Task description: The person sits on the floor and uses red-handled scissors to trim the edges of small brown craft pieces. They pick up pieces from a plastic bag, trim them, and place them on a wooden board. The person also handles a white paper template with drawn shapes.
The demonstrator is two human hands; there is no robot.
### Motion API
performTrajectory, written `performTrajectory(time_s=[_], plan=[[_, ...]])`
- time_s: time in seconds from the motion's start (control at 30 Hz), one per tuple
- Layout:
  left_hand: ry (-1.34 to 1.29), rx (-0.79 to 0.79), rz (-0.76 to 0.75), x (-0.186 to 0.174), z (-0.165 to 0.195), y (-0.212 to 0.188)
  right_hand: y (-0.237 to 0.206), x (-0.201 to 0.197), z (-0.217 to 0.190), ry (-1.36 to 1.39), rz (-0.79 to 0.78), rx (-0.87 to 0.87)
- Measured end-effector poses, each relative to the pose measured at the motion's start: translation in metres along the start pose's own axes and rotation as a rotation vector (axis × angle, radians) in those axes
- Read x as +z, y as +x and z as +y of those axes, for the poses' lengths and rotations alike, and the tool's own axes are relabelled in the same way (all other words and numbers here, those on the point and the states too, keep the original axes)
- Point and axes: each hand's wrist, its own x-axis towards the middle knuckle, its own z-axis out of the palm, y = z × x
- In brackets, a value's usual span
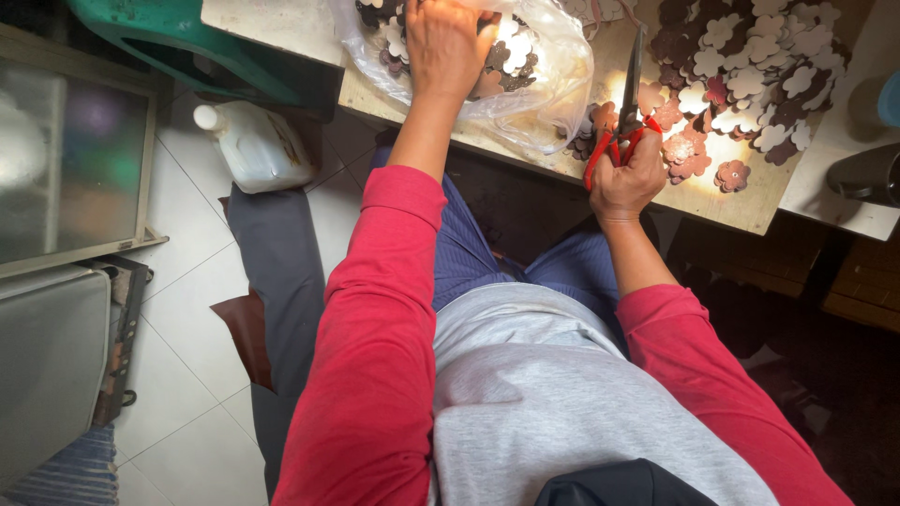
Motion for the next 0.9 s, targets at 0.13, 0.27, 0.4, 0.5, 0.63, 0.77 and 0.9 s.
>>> performTrajectory(time_s=[0.13,0.27,0.4,0.5,0.63,0.77,0.9], plan=[[0.056,0.18,0.143,-0.015,0.001,-0.011,-0.001,0.0,0.0,0.002,0.003,-0.009],[0.289,0.586,0.243,-0.057,-0.004,-0.046,0.0,-0.001,0.0,-0.002,0.006,-0.003],[0.364,0.684,0.236,-0.074,-0.001,-0.055,0.001,-0.002,-0.003,0.007,0.003,-0.019],[0.348,0.628,0.052,-0.079,-0.001,-0.057,0.002,-0.002,-0.006,0.051,0.018,-0.02],[0.068,0.459,0.046,-0.085,-0.002,-0.062,0.003,-0.004,-0.008,0.036,-0.008,0.027],[0.0,0.094,0.134,-0.082,-0.001,-0.061,0.004,-0.005,-0.01,0.028,0.006,-0.027],[-0.021,-0.093,0.138,-0.073,0.004,-0.057,0.004,-0.005,-0.01,0.026,0.005,-0.033]])
